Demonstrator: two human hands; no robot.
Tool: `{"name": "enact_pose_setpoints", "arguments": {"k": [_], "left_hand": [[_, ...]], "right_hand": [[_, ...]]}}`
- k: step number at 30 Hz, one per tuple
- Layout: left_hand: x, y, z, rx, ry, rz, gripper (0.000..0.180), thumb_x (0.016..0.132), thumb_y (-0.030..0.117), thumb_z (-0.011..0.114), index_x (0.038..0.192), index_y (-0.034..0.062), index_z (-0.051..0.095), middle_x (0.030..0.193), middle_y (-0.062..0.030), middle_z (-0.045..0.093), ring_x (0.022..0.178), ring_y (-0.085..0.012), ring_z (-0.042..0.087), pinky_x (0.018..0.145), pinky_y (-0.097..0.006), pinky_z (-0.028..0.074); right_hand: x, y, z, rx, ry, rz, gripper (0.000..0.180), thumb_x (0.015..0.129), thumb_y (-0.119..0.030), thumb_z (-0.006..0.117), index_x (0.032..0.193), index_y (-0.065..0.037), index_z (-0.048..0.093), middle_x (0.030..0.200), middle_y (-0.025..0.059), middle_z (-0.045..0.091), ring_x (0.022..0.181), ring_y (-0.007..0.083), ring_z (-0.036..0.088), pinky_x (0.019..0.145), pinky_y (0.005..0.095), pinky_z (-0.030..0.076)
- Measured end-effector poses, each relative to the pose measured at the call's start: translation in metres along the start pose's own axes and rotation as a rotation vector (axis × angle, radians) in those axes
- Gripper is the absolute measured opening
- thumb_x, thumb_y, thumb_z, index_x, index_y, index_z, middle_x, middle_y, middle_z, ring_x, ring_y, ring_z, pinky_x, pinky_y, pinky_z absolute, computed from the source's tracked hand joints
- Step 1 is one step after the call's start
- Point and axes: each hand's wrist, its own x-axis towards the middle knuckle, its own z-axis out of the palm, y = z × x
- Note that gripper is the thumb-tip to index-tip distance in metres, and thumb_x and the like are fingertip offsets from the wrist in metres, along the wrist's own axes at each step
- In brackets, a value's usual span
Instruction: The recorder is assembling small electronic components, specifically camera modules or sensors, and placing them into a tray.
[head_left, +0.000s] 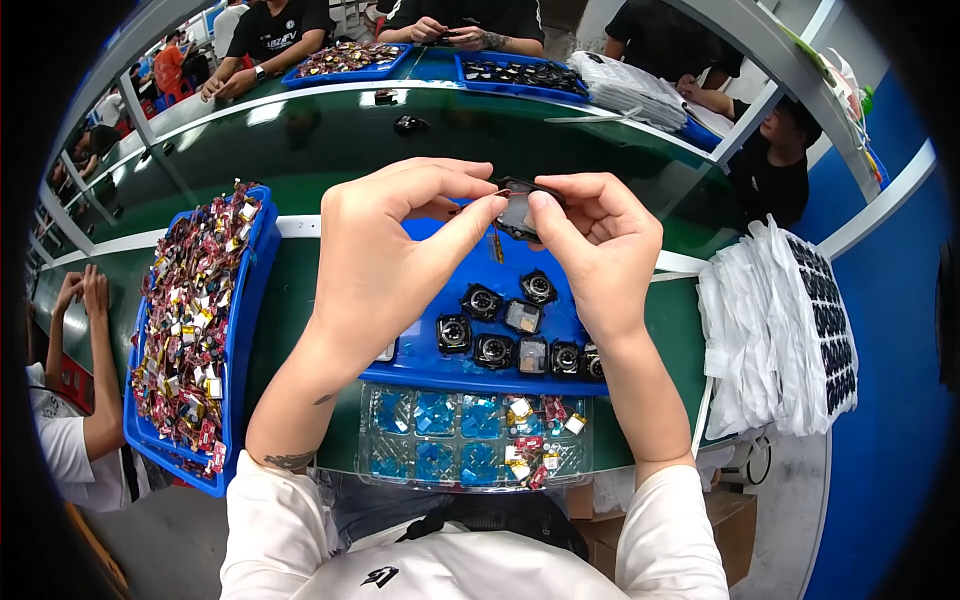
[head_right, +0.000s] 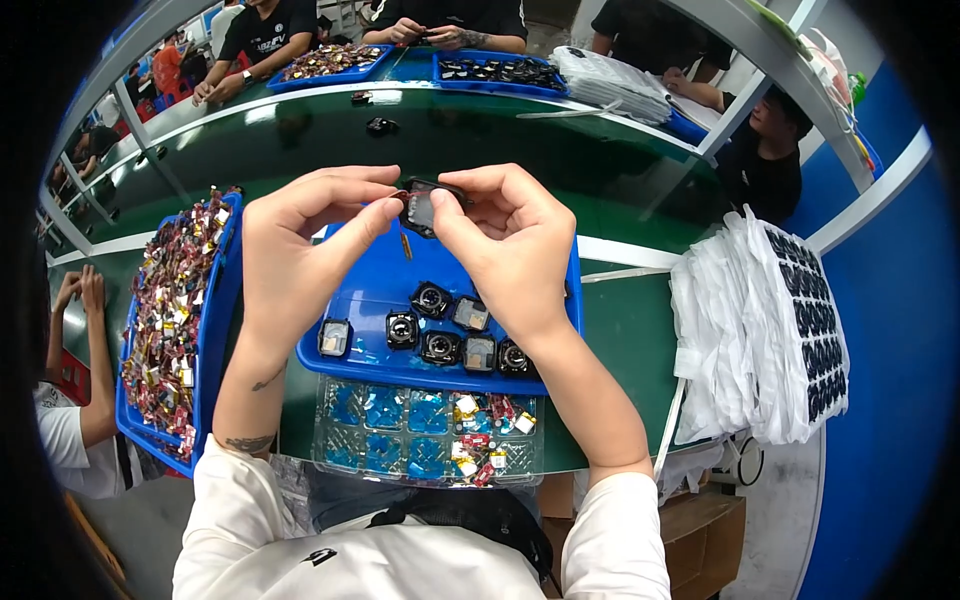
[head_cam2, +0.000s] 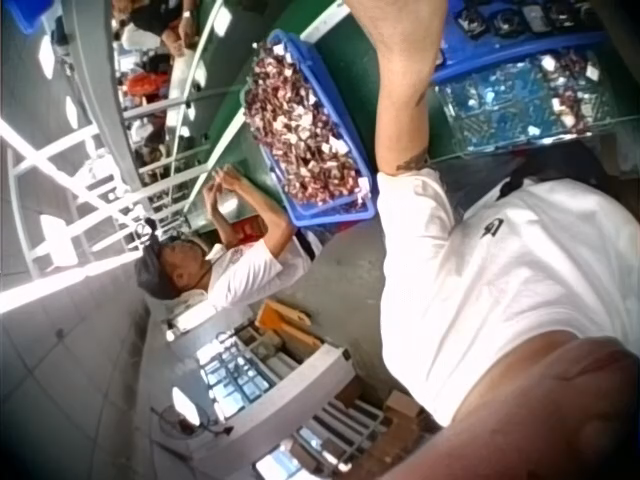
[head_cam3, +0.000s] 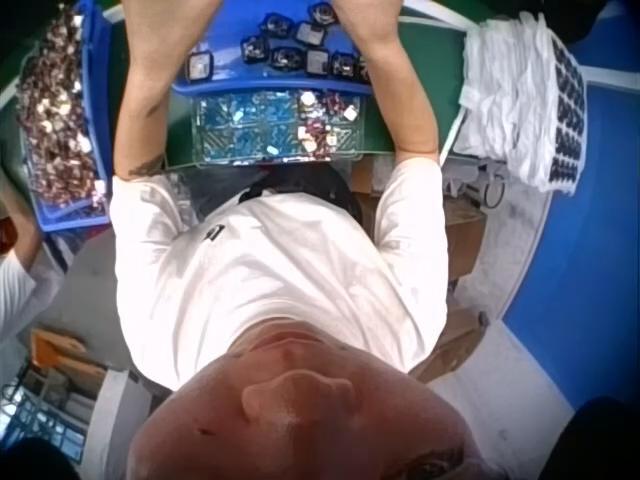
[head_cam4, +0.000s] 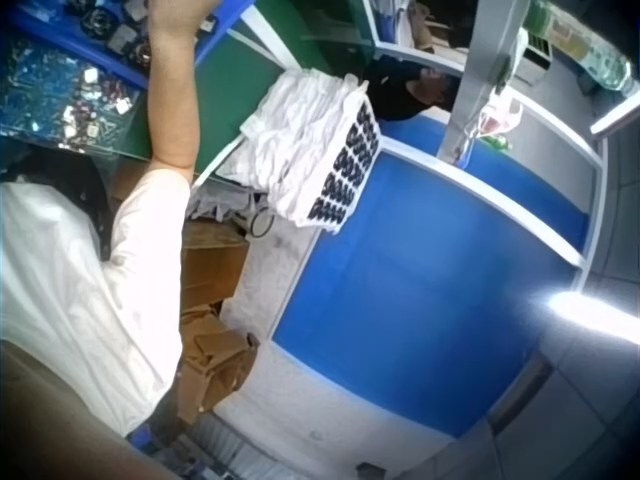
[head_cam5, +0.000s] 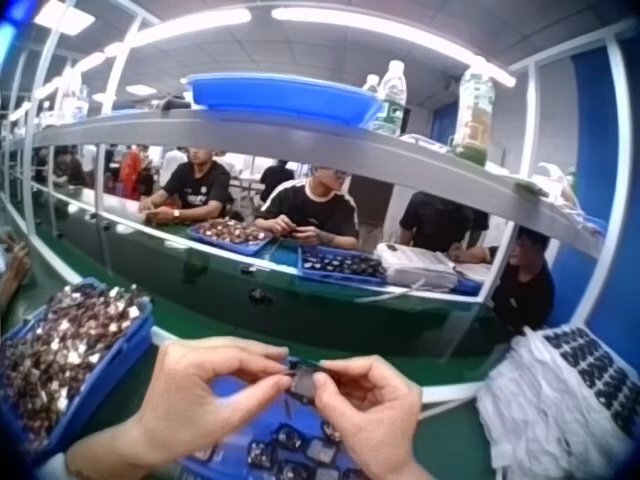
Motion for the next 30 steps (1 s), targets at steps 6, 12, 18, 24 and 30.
{"name": "enact_pose_setpoints", "arguments": {"k": [6,12,18,24,30], "left_hand": [[0.002,0.002,-0.003,0.028,-0.107,-0.054,0.015,0.080,0.002,0.070,0.093,-0.0053,0.068,0.090,-0.0104,0.068,0.076,-0.0122,0.065,0.067,-0.022,0.051],[0.005,-0.002,-0.005,-0.335,-0.197,-0.273,0.013,0.081,0.003,0.070,0.091,-0.0041,0.068,0.081,-0.0081,0.068,0.071,-0.0103,0.063,0.064,-0.021,0.051],[0.006,-0.005,-0.004,-0.403,-0.190,-0.359,0.022,0.080,0.005,0.072,0.097,-0.0051,0.063,0.081,-0.0090,0.068,0.070,-0.0091,0.063,0.062,-0.019,0.050],[0.005,-0.005,0.000,-0.312,-0.172,-0.333,0.022,0.079,0.005,0.072,0.096,-0.0056,0.065,0.079,-0.0086,0.068,0.068,-0.0073,0.063,0.059,-0.018,0.050],[0.008,-0.011,-0.001,-0.248,-0.194,-0.254,0.017,0.080,0.006,0.071,0.093,-0.0046,0.068,0.080,-0.0076,0.069,0.071,-0.0075,0.063,0.064,-0.019,0.050]], "right_hand": [[0.004,0.004,-0.002,0.068,-0.021,0.008,0.014,0.083,-0.001,0.067,0.095,0.004,0.063,0.087,0.0074,0.066,0.076,0.0090,0.063,0.068,0.0195,0.051],[0.000,0.002,0.002,0.008,0.032,-0.054,0.013,0.079,0.000,0.067,0.091,0.004,0.065,0.086,0.0066,0.066,0.076,0.0091,0.063,0.066,0.0202,0.051],[-0.004,0.002,0.004,-0.081,0.036,-0.109,0.015,0.076,0.002,0.067,0.091,0.003,0.064,0.084,0.0066,0.066,0.070,0.0089,0.063,0.058,0.0200,0.051],[-0.006,-0.006,0.004,0.014,-0.004,-0.078,0.015,0.078,0.003,0.066,0.092,0.005,0.062,0.084,0.0079,0.065,0.070,0.0103,0.064,0.059,0.0212,0.052],[-0.003,-0.003,-0.002,0.038,-0.068,-0.087,0.016,0.080,0.002,0.067,0.095,0.005,0.062,0.086,0.0089,0.066,0.078,0.0114,0.065,0.069,0.0228,0.054]]}}
